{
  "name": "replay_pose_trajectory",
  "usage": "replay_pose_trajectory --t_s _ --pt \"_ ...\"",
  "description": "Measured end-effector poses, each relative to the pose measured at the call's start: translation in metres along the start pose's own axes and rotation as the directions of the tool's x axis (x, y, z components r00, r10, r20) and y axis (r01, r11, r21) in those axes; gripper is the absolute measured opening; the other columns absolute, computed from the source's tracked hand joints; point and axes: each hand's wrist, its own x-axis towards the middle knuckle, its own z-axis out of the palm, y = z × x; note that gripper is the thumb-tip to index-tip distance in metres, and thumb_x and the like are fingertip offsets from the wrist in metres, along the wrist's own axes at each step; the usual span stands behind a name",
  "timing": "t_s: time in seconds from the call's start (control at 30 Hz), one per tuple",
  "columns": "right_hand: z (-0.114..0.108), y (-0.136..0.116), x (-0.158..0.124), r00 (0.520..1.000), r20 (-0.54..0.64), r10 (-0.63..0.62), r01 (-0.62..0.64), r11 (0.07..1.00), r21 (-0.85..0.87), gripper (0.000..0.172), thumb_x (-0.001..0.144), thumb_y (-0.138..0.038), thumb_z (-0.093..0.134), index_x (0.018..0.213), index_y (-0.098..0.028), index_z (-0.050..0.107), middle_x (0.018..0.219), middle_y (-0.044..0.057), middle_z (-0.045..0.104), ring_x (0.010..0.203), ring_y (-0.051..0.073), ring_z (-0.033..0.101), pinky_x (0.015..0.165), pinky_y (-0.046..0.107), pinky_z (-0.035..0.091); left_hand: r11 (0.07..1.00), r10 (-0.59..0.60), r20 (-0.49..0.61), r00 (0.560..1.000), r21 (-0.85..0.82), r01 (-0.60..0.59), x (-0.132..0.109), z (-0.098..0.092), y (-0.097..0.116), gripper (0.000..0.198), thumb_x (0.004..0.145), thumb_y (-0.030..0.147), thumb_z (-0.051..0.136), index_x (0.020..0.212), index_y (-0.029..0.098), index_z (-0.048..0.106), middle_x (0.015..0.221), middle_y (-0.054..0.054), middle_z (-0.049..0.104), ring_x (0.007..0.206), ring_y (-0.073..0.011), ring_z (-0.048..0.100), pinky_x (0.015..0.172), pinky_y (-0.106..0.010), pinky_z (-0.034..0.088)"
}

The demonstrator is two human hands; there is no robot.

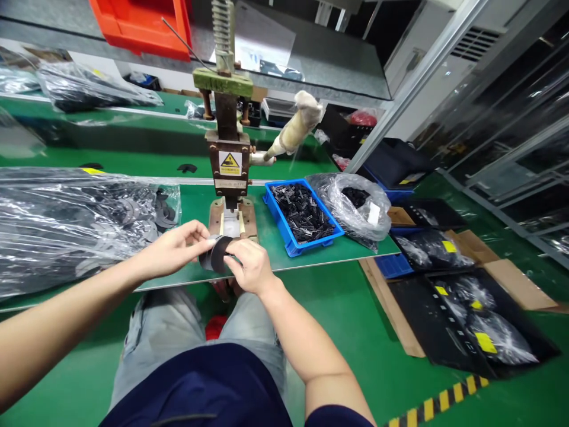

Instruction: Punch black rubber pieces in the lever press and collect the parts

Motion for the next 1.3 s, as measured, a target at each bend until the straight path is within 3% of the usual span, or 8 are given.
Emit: replay_pose_trajectory --t_s 0.07,0.2,0.37,0.57,0.73,0.9,1.07,1.3 --pt "-0.001 0.001 0.000 1.000 0.015 -0.023 0.024 0.998 -0.065 0.011 0.102 -0.029 0.061 0.107 -0.022 0.068 0.101 0.010 0.079 0.091 0.021 0.072 0.085 0.039 0.060 0.972 0.160 -0.091 0.983 0.191 -0.140 -0.003 0.002 0.004 0.038 0.094 0.060 0.070 0.090 0.022 0.064 0.084 -0.001 0.066 0.072 -0.0162 0.059 0.067 -0.029 0.048" --pt "0.000 0.001 0.001 0.998 0.026 -0.061 0.064 0.989 -0.131 0.010 0.103 -0.029 0.061 0.103 -0.021 0.067 0.095 0.008 0.079 0.085 0.020 0.069 0.079 0.037 0.057 0.920 0.261 -0.007 0.965 0.305 -0.246 -0.003 0.013 0.006 0.046 0.098 0.053 0.063 0.067 0.021 0.053 0.070 0.001 0.053 0.071 -0.0161 0.050 0.067 -0.030 0.039" --pt "-0.003 -0.004 -0.003 0.998 0.057 -0.027 0.030 0.998 -0.051 0.013 0.103 -0.032 0.060 0.101 -0.023 0.069 0.091 0.008 0.078 0.085 0.021 0.071 0.081 0.039 0.059 0.998 0.039 0.106 0.994 0.035 -0.043 0.005 0.019 -0.007 0.054 0.097 0.062 0.061 0.066 0.020 0.050 0.063 0.005 0.039 0.060 -0.0118 0.035 0.056 -0.027 0.027" --pt "-0.020 -0.012 -0.003 0.995 0.041 0.087 -0.090 0.991 0.097 0.016 0.102 -0.037 0.063 0.105 -0.026 0.074 0.100 0.009 0.082 0.092 0.023 0.075 0.088 0.043 0.062 0.936 0.027 0.035 0.999 -0.353 -0.013 0.003 0.026 -0.008 0.046 0.081 0.058 0.086 0.098 0.020 0.064 0.088 0.001 0.065 0.078 -0.0148 0.060 0.071 -0.025 0.049" --pt "-0.043 -0.021 -0.003 0.970 0.186 0.159 -0.198 0.956 0.217 0.021 0.102 -0.039 0.064 0.105 -0.023 0.076 0.099 0.007 0.082 0.091 0.019 0.074 0.089 0.037 0.061 0.858 0.011 0.328 0.945 -0.488 0.160 -0.004 0.041 -0.019 0.045 0.088 0.059 0.081 0.103 0.020 0.065 0.085 -0.001 0.070 0.071 -0.0167 0.067 0.065 -0.029 0.055" --pt "-0.066 -0.028 -0.001 0.869 0.294 0.398 -0.468 0.854 0.226 0.017 0.099 -0.033 0.068 0.104 -0.020 0.078 0.098 0.004 0.081 0.086 0.016 0.074 0.081 0.030 0.059 0.929 0.061 0.315 0.947 -0.365 0.062 -0.005 0.046 -0.037 0.039 0.095 0.059 0.073 0.101 0.021 0.066 0.085 -0.002 0.072 0.077 -0.0192 0.070 0.076 -0.035 0.060" --pt "-0.097 -0.013 0.019 0.845 0.307 0.439 -0.473 0.880 0.044 0.014 0.095 -0.020 0.068 0.102 -0.021 0.080 0.099 0.004 0.083 0.086 0.016 0.075 0.081 0.030 0.058 0.989 0.113 0.133 0.985 0.080 -0.124 0.002 0.031 -0.085 0.034 0.101 0.057 0.065 0.099 0.023 0.070 0.089 -0.003 0.073 0.082 -0.0210 0.069 0.075 -0.033 0.058" --pt "-0.136 0.057 0.080 0.864 0.188 0.467 -0.396 0.861 -0.318 0.020 0.094 -0.017 0.068 0.105 -0.026 0.083 0.109 0.003 0.085 0.098 0.020 0.078 0.093 0.036 0.061 0.755 0.445 0.096 0.890 0.494 -0.431 -0.006 0.021 -0.136 0.019 0.101 0.042 0.066 0.108 0.025 0.072 0.107 -0.007 0.076 0.100 -0.0263 0.072 0.091 -0.040 0.058"
